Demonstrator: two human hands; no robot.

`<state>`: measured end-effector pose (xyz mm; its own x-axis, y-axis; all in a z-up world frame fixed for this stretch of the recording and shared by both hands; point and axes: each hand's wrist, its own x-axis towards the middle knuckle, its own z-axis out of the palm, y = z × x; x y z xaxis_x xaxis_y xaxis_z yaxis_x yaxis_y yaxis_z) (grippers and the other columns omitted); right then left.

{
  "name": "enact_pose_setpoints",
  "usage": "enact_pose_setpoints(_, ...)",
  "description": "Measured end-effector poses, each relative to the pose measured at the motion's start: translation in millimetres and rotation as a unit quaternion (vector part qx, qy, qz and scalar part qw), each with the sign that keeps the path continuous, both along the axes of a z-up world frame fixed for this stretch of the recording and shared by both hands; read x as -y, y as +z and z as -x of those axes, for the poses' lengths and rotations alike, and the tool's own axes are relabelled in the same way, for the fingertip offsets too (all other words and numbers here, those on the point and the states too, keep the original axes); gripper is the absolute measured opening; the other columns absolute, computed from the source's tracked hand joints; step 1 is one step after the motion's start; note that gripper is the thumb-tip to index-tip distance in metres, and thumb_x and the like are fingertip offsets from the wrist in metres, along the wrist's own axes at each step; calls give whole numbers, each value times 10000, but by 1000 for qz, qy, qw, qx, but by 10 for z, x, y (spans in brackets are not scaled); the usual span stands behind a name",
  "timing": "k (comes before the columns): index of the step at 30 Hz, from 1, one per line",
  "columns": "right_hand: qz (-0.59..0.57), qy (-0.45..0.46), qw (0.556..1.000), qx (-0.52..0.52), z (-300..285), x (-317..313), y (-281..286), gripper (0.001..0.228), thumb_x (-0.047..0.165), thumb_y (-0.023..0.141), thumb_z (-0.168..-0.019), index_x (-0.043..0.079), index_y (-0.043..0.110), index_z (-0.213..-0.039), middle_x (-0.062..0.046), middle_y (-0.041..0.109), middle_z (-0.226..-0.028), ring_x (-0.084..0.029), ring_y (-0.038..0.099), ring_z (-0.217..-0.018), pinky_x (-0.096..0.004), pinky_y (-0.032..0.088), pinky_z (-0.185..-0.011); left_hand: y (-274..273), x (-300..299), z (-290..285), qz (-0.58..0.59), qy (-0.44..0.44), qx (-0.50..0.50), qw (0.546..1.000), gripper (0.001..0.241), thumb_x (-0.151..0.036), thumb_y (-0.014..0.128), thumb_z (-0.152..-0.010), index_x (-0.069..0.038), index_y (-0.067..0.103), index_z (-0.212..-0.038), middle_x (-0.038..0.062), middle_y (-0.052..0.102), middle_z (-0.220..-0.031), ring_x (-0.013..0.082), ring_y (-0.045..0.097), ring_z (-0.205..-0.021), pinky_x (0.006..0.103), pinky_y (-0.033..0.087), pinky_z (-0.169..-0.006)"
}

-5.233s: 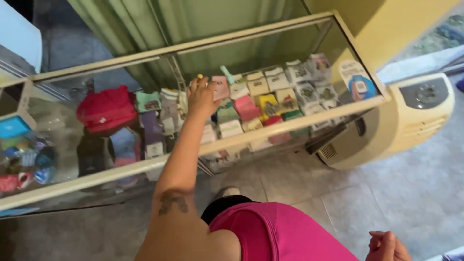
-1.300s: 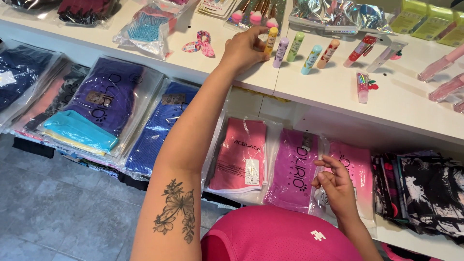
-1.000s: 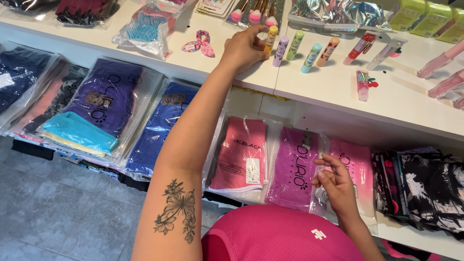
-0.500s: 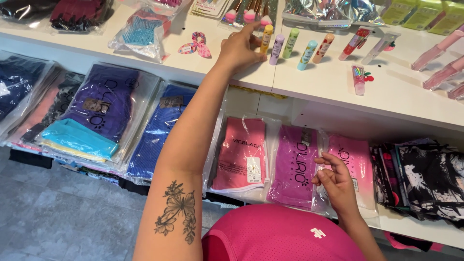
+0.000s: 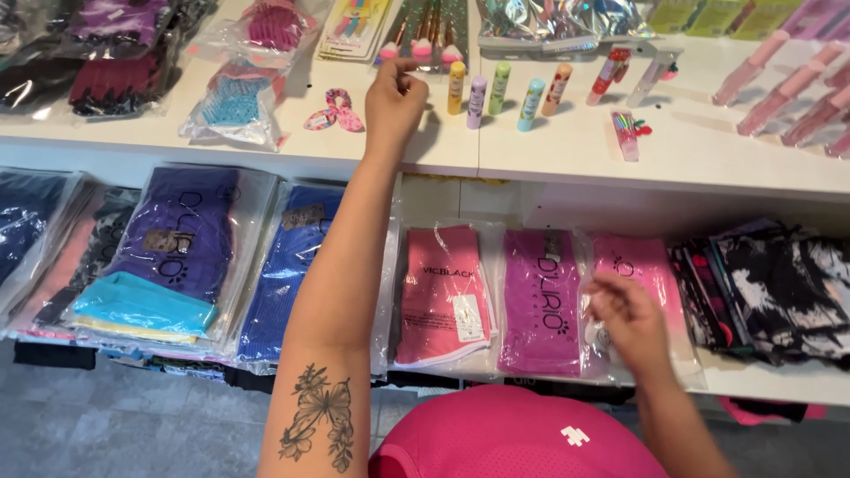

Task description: The person arranges small cosmetic tubes and lip glosses on a white retail shelf. They pick up items from a lower glass display case and place them in a row on the upper shelf, adjusting their positions to align them neatly.

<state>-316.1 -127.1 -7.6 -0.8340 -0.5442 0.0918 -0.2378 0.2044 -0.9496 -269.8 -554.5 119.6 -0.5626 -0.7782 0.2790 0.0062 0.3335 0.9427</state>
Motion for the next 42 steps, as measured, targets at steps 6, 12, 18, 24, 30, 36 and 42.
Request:
enact_pose_setpoints(6, -7, 66, 900, -431, 546, 542, 1172, 82, 48, 783, -1008, 38, 754, -1084, -99, 725, -1026, -207, 614, -905, -331, 493, -872, -107, 97, 24, -20, 8, -47, 999, 299, -137, 515, -853, -123, 674, -1105, -64, 449, -668, 87, 439, -612, 261, 430, -622)
enact_pose_setpoints(12, -83, 150, 772, -612, 1315, 1690, 2007, 171, 285, 821, -1043, 146, 809, -1143, -27, 760, -1064, -284, 638, -1010, -429, 367, -957, -190, 152, 77, 8, 53, -54, 997, 261, -194, 517, -819, -164, 690, -1012, -88, 496, -625, 98, 503, -605, 291, 450, -645)
enact_pose_setpoints(18, -291, 161, 870, -364, 789, 2401, 2615, 434, 269, 770, -921, 93, 717, -1314, -131, 697, -1190, -274, 564, -1177, -530, 571, -331, -82, 79, -1, -26, 47, -47, 997, 229, -190, 507, -845, -159, 691, -977, -45, 563, -676, 113, 525, -642, 300, 472, -653)
enact_pose_setpoints(24, -378, 174, 833, -364, 1199, 2824, 2417, 429, 347, 845, -850, 121, 763, -1206, -32, 762, -1089, -229, 684, -985, -414, 518, -814, -107, 111, 36, -13, 48, -59, 997, 188, -193, 507, -855, -165, 681, -924, -55, 533, -642, 103, 499, -633, 297, 457, -646)
enact_pose_setpoints(30, -383, 155, 859, -302, 919, 2712, 2614, 209, 258, 821, -877, 139, 792, -1046, 22, 757, -959, -227, 640, -642, -391, 520, -617, -116, 126, 73, -24, 59, -52, 997, 197, -210, 507, -832, -182, 688, -904, -76, 489, -603, 102, 511, -638, 285, 492, -675)
enact_pose_setpoints(36, -379, 188, 835, -351, 1143, 2719, 2491, 214, 311, 855, -847, 171, 808, -1003, 35, 766, -918, -122, 660, -827, -325, 467, -708, -94, 110, 62, -15, 64, -44, 997, 185, -209, 502, -825, -192, 680, -874, -77, 498, -610, 100, 508, -640, 288, 483, -662)
enact_pose_setpoints(42, -384, 200, 828, -357, 1137, 2716, 2481, 263, 288, 836, -855, 161, 804, -1083, 12, 788, -997, -138, 699, -901, -333, 505, -777, -94, 103, 54, -17, 60, -44, 997, 187, -210, 514, -839, -178, 689, -896, -74, 497, -607, 95, 483, -627, 290, 465, -653)
